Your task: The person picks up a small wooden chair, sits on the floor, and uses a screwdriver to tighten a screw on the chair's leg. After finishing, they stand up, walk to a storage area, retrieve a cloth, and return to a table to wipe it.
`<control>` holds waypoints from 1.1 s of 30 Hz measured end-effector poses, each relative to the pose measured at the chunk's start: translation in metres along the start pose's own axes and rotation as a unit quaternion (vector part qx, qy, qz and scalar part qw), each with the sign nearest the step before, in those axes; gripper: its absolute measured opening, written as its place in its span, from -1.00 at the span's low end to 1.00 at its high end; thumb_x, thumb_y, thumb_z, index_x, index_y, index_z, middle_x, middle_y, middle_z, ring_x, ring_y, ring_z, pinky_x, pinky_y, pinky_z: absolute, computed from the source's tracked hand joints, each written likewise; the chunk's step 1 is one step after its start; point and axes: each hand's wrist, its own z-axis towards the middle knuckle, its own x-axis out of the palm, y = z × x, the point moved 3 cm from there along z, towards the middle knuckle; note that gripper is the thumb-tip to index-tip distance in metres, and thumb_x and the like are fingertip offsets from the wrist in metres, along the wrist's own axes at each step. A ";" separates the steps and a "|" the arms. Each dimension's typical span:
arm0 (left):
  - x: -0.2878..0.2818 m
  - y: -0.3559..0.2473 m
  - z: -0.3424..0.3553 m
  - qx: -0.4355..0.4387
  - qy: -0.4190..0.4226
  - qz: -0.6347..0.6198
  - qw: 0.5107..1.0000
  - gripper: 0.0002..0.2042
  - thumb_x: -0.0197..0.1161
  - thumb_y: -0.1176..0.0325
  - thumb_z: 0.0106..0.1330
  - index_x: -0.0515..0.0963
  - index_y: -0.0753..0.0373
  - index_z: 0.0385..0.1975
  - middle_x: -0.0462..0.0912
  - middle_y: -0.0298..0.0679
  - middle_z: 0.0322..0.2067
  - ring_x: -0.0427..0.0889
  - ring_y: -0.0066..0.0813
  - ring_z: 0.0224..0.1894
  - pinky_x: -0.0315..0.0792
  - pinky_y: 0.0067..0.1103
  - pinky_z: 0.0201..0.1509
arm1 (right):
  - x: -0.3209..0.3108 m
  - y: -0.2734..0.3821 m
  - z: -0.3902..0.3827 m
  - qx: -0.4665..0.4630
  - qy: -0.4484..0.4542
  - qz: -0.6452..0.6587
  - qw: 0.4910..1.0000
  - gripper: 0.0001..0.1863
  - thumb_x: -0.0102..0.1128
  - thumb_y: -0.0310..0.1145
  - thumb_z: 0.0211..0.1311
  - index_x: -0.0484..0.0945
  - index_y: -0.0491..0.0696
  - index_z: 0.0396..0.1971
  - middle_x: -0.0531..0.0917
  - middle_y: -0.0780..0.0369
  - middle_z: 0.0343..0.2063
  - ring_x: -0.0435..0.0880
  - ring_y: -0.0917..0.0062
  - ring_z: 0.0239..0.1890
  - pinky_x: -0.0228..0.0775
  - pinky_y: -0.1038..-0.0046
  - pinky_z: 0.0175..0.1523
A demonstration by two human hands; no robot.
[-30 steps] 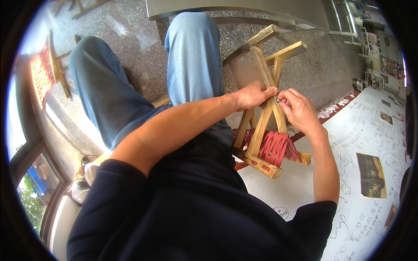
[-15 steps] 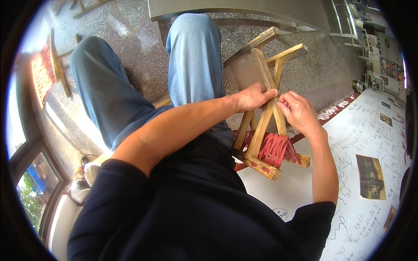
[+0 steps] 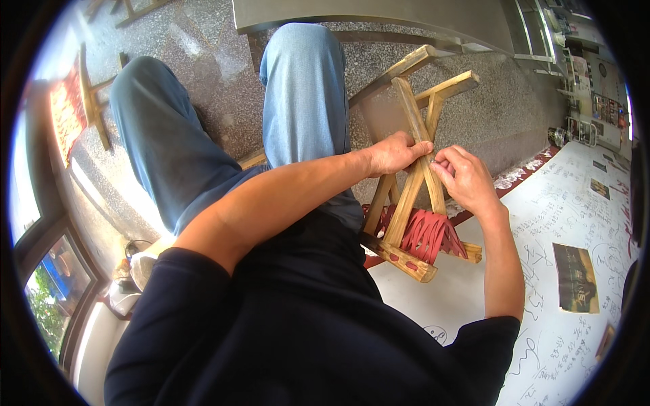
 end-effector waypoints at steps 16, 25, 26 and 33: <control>0.000 0.002 0.000 -0.001 0.000 0.000 1.000 -0.36 0.16 -0.12 0.44 0.61 0.57 -0.23 0.67 -0.07 -0.41 0.62 -0.36 -0.35 0.50 -0.42 -0.18 | 0.002 0.004 -0.003 0.001 -0.040 0.064 0.997 -0.86 0.29 -0.39 0.27 0.58 -0.10 -0.25 0.66 0.13 -0.29 0.70 0.17 -0.30 0.54 0.21 -0.22; -0.001 0.007 0.004 -0.006 0.005 -0.005 1.000 -0.36 0.18 -0.11 0.43 0.61 0.57 -0.18 0.69 -0.04 -0.33 0.65 -0.37 -0.28 0.53 -0.44 -0.13 | 0.002 -0.002 -0.002 -0.008 -0.016 0.005 1.000 -0.88 0.27 -0.41 0.28 0.57 -0.08 -0.22 0.67 0.14 -0.26 0.70 0.17 -0.31 0.54 0.21 -0.22; -0.001 0.008 0.005 -0.009 0.009 -0.010 1.000 -0.39 0.19 -0.09 0.44 0.62 0.56 -0.16 0.69 -0.08 -0.31 0.64 -0.41 -0.27 0.54 -0.46 -0.13 | 0.001 -0.003 -0.003 -0.008 -0.013 0.008 1.000 -0.88 0.26 -0.42 0.28 0.57 -0.08 -0.22 0.67 0.13 -0.26 0.70 0.17 -0.31 0.54 0.21 -0.22; -0.002 0.002 0.001 -0.022 0.011 -0.001 1.000 -0.42 0.21 -0.07 0.43 0.63 0.53 -0.14 0.69 -0.12 -0.30 0.63 -0.46 -0.27 0.55 -0.49 -0.13 | 0.001 0.002 -0.004 -0.008 -0.036 0.041 0.998 -0.87 0.27 -0.44 0.26 0.57 -0.11 -0.23 0.67 0.12 -0.26 0.69 0.13 -0.31 0.54 0.20 -0.21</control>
